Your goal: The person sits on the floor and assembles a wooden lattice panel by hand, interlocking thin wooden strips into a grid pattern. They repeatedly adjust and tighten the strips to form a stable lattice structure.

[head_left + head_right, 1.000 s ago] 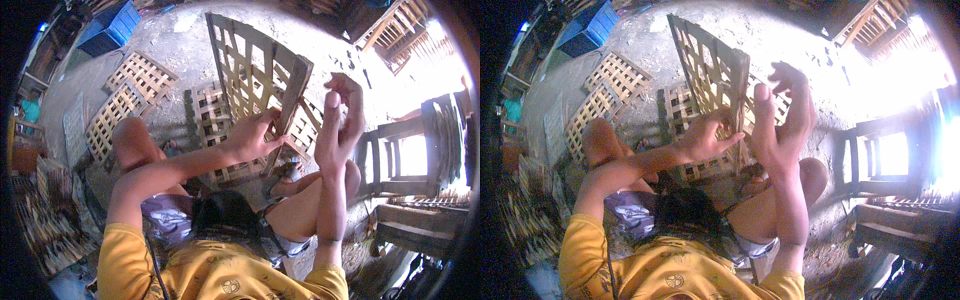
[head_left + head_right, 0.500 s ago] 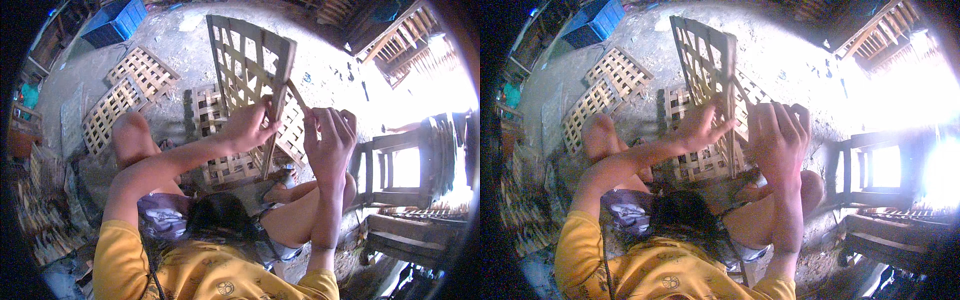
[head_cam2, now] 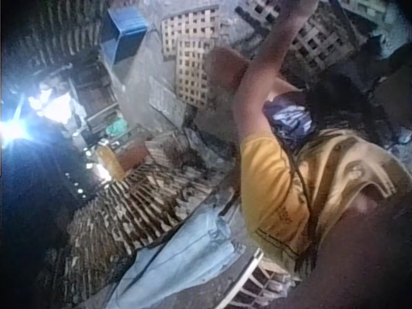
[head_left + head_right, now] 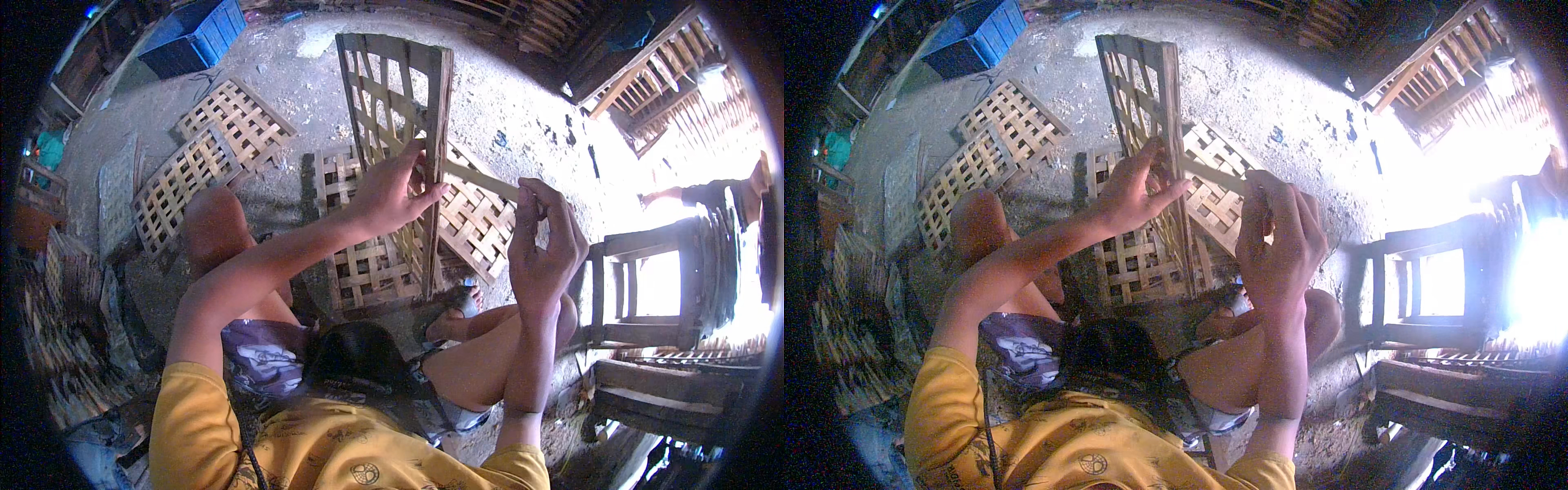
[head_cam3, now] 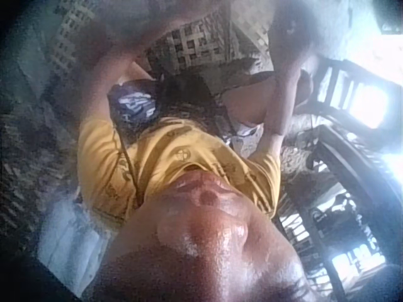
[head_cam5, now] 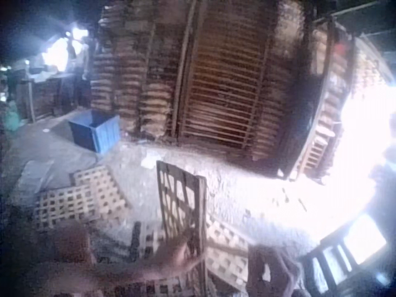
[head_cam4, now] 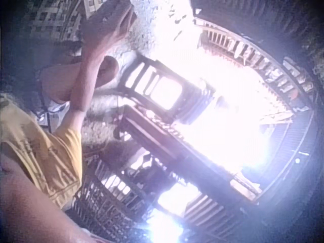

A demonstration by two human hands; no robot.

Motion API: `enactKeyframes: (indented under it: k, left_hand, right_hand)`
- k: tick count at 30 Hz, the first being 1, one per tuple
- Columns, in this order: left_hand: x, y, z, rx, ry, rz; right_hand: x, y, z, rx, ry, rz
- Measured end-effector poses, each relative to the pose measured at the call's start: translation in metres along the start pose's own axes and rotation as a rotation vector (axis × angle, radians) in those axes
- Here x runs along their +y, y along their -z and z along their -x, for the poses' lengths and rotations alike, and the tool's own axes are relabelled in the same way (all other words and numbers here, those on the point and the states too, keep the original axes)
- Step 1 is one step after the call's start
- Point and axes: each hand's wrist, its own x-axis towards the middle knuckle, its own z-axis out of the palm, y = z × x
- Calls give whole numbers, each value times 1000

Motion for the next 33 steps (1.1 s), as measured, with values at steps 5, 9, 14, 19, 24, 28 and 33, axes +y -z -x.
enactKeyframes:
  k: [5,9,14,19,24,28,33]
  left_hand:
    - [8,-6,8,13,18,103]
    - [15,-2,8,28,0,139]
    - [22,5,9,-61,86,155]
    - [25,7,4,21,-140,108]
    - [17,28,-14,222,-262,-96]
    - [17,43,-23,173,-262,-104]
    - [14,39,-24,127,-322,-71]
  right_hand:
    - [4,-5,-6,17,-11,-51]
    - [20,0,-11,82,-88,35]
    - [24,-30,-5,-169,-265,-149]
    - [16,-57,7,-395,-207,-165]
    - [14,-57,6,-385,-162,-177]
    - [10,-59,7,-415,-164,-149]
    - [7,-60,7,-445,-122,-150]
